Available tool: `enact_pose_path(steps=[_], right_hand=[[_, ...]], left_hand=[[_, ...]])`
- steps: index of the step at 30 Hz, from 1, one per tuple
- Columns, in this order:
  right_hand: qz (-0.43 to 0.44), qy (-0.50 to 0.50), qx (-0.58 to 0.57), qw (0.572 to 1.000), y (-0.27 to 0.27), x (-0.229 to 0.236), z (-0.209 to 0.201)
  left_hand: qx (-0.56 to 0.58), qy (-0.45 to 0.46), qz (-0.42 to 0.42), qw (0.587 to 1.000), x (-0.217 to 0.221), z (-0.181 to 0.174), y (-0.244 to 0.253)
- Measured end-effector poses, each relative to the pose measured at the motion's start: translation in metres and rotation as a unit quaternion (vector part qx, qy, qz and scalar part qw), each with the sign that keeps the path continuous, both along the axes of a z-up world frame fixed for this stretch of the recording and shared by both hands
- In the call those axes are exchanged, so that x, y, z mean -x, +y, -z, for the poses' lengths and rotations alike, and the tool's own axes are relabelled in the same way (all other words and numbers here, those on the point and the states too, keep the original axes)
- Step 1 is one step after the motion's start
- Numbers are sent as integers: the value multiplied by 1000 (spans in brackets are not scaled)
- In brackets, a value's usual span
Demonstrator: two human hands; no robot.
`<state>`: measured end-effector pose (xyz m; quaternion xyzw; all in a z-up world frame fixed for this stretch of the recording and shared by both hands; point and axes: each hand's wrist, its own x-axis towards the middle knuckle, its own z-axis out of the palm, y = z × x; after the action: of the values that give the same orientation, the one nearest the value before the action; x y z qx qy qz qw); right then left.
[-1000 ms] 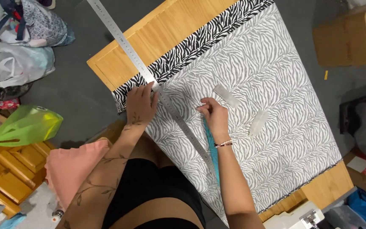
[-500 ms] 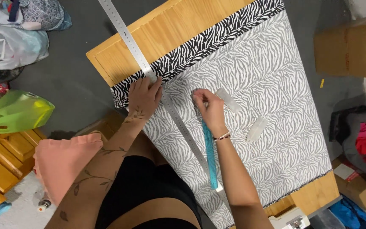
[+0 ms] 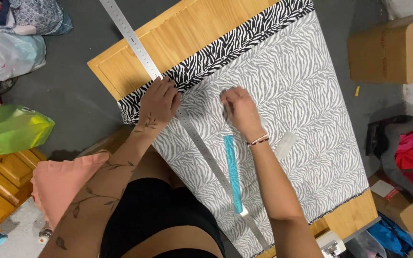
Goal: Measuring, marking, and folding zebra-patterned fabric on a wooden work table in preparation for sewing.
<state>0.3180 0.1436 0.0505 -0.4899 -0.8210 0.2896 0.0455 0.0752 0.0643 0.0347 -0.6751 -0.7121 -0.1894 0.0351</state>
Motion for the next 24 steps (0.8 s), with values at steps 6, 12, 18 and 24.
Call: enact_pose_path(steps=[6, 12, 18, 24], right_hand=[[23, 53, -94, 994, 57, -16, 3], [37, 42, -68, 996, 108, 6, -20], [-91, 131, -118, 980, 130, 31, -22], [-188, 52, -65, 979, 112, 39, 3]], left_hand=[[4, -44, 71, 996, 6, 39, 3], [-3, -20, 128, 992, 7, 0, 5], [-17, -14, 123, 992, 9, 8, 8], [-25, -34, 144, 989, 14, 10, 17]])
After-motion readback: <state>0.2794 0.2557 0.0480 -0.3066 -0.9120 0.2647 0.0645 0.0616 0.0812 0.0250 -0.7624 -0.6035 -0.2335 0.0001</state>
